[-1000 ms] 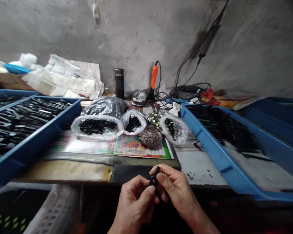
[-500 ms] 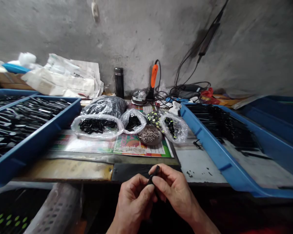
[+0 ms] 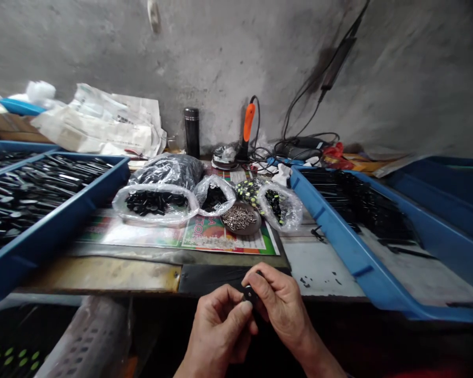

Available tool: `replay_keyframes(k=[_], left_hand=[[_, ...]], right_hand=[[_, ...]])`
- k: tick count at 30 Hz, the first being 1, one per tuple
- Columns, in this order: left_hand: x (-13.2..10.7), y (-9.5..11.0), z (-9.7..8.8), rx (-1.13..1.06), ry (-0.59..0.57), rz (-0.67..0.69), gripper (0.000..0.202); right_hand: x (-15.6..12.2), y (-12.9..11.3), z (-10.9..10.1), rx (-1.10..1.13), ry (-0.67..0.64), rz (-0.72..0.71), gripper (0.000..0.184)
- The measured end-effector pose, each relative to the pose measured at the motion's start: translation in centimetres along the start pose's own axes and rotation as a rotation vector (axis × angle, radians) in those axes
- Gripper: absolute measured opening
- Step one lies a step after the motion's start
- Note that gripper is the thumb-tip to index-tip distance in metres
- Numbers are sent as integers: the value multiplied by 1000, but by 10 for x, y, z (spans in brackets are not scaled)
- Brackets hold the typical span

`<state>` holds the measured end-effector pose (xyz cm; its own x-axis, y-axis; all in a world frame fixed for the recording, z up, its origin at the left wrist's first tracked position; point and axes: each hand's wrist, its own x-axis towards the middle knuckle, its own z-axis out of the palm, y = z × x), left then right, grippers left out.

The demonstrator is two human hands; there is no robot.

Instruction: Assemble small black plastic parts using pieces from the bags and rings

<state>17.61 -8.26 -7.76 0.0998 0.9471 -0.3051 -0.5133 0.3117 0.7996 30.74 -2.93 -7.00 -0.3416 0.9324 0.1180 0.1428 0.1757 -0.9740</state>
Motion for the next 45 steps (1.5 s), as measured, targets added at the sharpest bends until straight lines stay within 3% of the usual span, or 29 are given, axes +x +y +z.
replay_keyframes(k=[7,12,17,22,26,32,35,40,45], left_hand=[[1,1,-2,22,14,38,51],[1,-5,-5,90,7,64,51],[-1,-10,-6,101,12,59,51],[1,-10,-6,117,21,80,50],[1,-6,-6,84,4,49,49],[-3,-8,-6,23,-142,-2,46],[-3,-10,-6,18,-127,-5,47],[-1,-9,-6,14,-33,4,50],[1,-5,-4,19,-23,9,52]], right_hand=[[-3,-3,-6,179,-149,151,37],[-6,-7,-7,63,-160,172,12],[-6,-5,-7,30,-197,175,11],[-10,-1,0,12,-74,132,7],[-10,1,-2,77,-114,116,18],[-6,5,-10,322,-193,89,49],[-5,6,-8,292,-218,91,50],[-6,4,-2,-32,-20,-23,46],[-7,2,-5,99,-109,110,47]])
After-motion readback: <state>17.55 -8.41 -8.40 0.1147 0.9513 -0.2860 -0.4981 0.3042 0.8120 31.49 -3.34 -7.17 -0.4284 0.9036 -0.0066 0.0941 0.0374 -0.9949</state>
